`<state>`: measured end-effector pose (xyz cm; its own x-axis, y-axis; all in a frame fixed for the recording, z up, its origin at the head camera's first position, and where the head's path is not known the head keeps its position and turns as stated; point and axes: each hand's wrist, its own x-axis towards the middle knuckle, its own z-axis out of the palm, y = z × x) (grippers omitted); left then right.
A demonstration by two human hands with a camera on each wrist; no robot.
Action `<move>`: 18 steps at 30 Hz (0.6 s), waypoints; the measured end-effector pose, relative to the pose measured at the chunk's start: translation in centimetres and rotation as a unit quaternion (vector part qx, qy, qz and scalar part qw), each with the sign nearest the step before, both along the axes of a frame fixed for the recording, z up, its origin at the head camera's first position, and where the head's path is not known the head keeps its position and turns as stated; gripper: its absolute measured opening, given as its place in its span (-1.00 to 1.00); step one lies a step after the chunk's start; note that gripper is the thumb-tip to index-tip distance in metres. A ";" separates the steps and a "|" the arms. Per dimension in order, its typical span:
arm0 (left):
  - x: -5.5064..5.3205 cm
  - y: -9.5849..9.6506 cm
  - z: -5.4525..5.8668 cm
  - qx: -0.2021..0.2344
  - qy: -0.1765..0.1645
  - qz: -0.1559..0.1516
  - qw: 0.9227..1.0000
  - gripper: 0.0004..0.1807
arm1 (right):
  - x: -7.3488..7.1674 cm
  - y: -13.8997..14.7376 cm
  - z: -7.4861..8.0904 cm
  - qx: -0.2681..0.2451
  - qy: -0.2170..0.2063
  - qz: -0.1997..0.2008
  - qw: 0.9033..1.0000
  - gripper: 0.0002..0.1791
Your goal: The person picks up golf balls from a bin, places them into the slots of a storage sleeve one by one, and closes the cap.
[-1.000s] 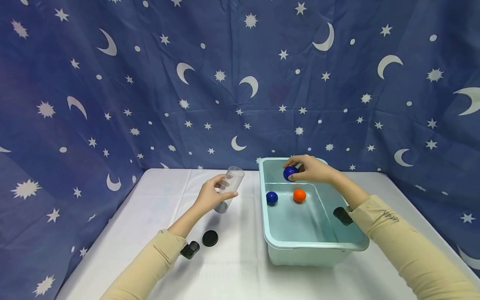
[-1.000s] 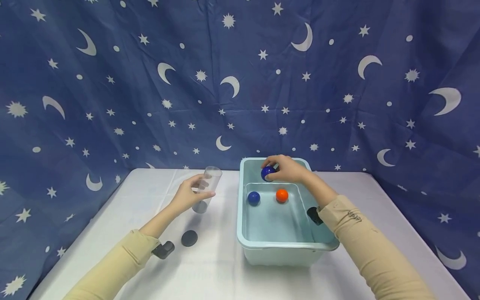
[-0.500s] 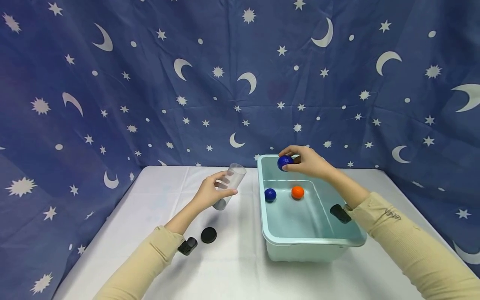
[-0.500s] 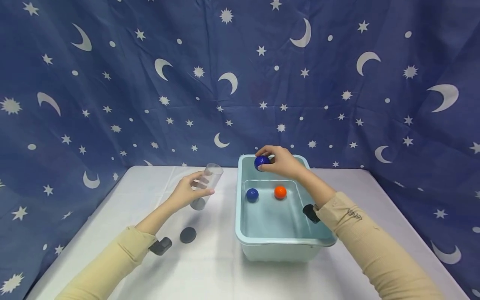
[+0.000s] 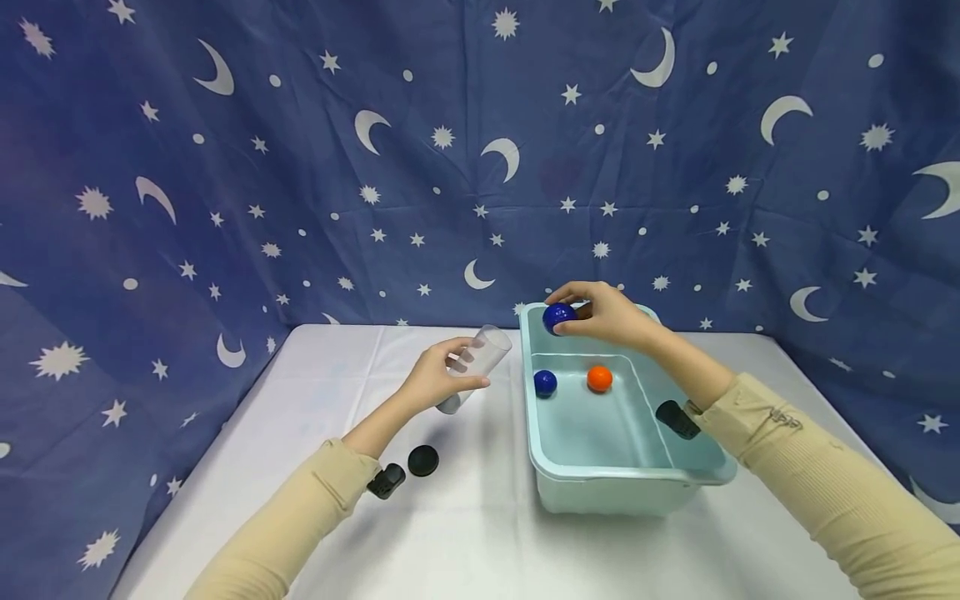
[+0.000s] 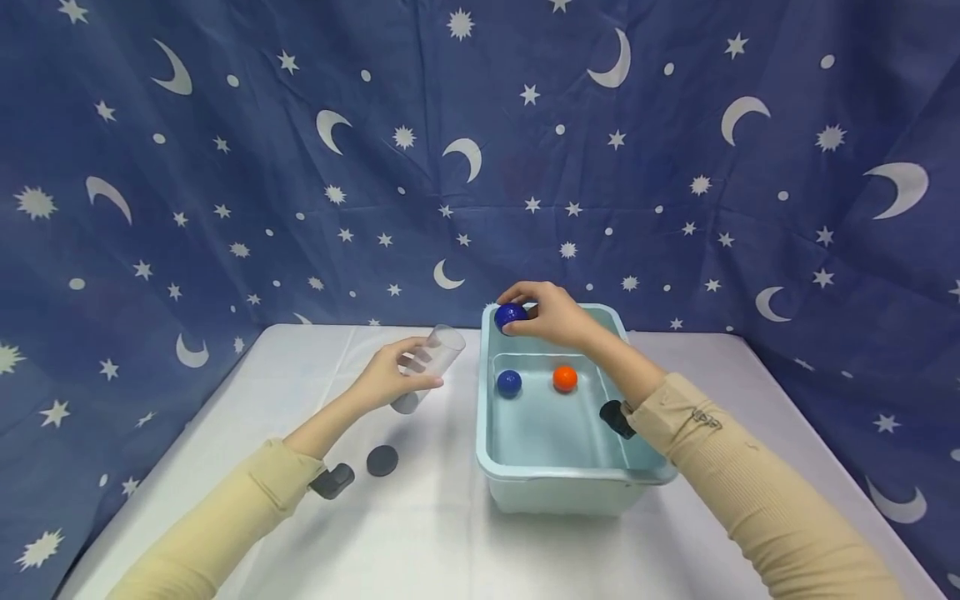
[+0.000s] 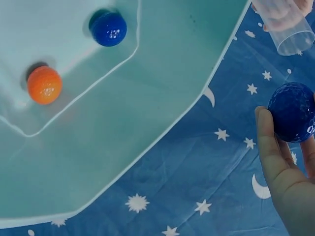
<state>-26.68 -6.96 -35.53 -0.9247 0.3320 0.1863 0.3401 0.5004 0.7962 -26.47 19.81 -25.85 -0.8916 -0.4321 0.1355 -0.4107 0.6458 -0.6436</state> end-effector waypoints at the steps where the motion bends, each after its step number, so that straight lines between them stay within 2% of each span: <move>1: 0.0 0.1 0.1 0.000 0.000 -0.002 1.000 -0.39 | 0.0 -0.2 0.0 0.001 -0.001 0.000 1.000 -0.59; 14: 0.1 1.2 0.5 0.002 -0.005 0.012 1.000 -0.37 | 0.1 -2.4 -0.4 -0.001 -0.019 0.019 1.000 -0.58; 18: 0.1 1.6 0.7 0.007 0.000 0.007 1.000 -0.37 | 0.2 -2.8 -0.4 -0.007 -0.018 0.024 1.000 -0.58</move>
